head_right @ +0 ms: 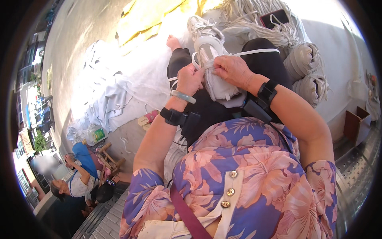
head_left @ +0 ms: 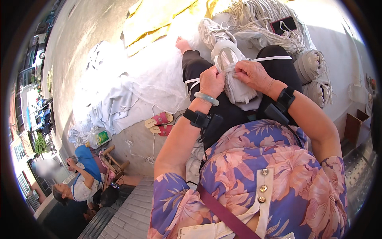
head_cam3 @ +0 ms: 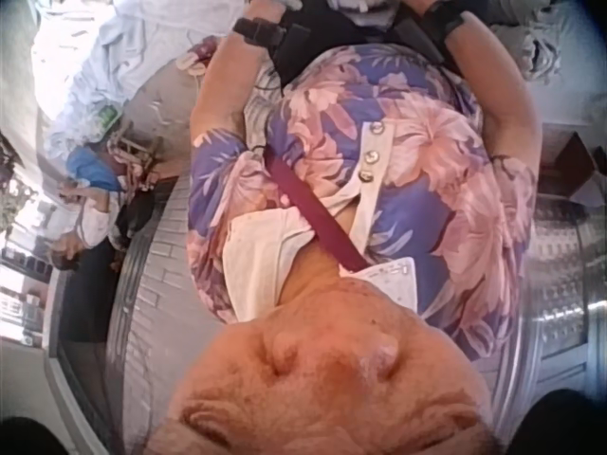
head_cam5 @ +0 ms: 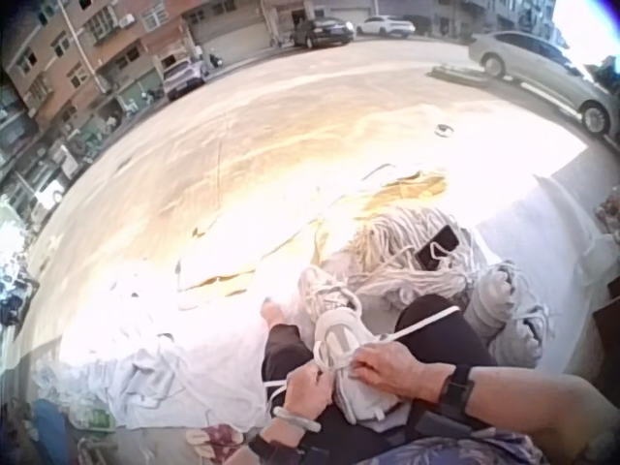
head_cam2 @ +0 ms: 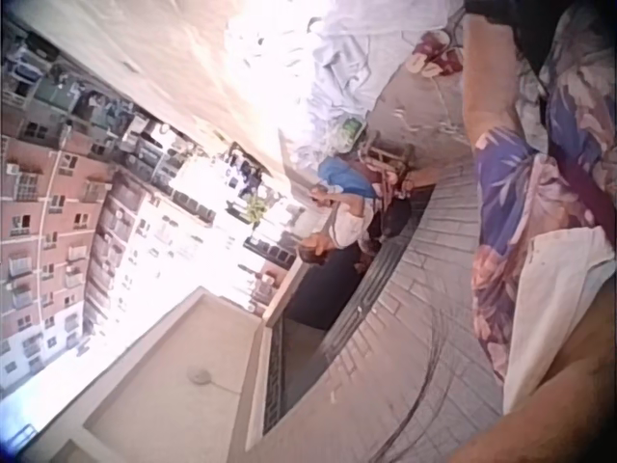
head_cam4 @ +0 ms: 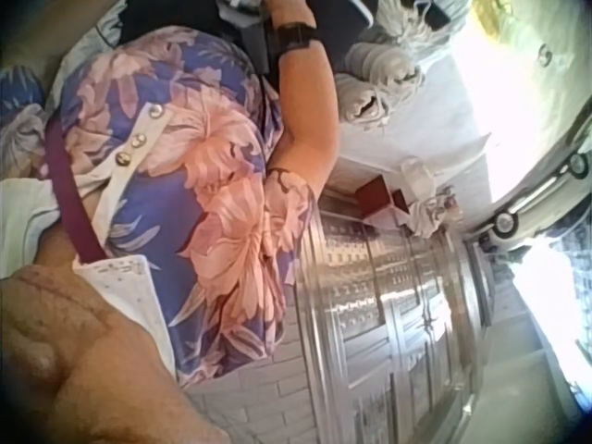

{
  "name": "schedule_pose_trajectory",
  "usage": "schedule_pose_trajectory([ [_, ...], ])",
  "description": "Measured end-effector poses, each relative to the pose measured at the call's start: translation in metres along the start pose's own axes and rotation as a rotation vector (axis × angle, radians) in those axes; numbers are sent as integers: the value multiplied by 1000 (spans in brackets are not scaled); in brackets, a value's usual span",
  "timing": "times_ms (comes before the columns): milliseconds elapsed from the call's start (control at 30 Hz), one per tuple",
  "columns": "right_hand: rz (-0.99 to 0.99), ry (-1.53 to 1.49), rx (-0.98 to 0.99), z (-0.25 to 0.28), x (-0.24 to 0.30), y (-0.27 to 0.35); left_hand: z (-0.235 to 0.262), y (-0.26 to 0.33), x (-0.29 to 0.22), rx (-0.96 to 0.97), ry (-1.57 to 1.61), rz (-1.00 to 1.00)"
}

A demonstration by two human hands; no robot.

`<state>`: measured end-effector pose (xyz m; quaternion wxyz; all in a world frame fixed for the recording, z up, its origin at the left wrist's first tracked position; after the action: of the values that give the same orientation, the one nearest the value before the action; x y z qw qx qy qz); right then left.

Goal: Threading and tying laces onto multiple pairs of white athletic shoes.

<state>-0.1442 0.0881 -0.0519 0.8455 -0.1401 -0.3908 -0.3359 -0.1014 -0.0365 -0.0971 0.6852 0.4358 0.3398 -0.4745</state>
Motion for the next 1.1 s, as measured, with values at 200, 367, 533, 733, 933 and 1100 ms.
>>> schedule_pose_trajectory([
  [200, -73, -69, 40, 3, -2, -1, 17, 27, -37, -203, -320, -179],
  [367, -234, -62, 46, 2, -10, -6, 1, 54, -59, -92, -402, -434],
  [533, -197, 38, 67, -2, -5, -11, 1, 56, -54, -119, -464, -363],
  [733, -159, 95, 49, -7, -5, -11, -3, 55, -59, -129, -720, -204],
  [933, -203, 180, 115, -13, -1, -10, -16, 40, -43, -108, -879, -13],
  [1100, -231, 168, 89, -5, 2, -9, -14, 36, -39, -101, -853, -14],
])
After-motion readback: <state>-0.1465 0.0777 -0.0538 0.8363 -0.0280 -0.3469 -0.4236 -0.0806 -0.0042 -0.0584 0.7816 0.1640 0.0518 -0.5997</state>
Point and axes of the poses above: each hand's wrist, its own y-axis away from the middle knuckle, its own z-axis out of the back of the hand, x = y × z, the point moved 9 cm from there along -y, towards the middle knuckle, and after that the axes turned 1 degree about x, right-handed, at the moved point
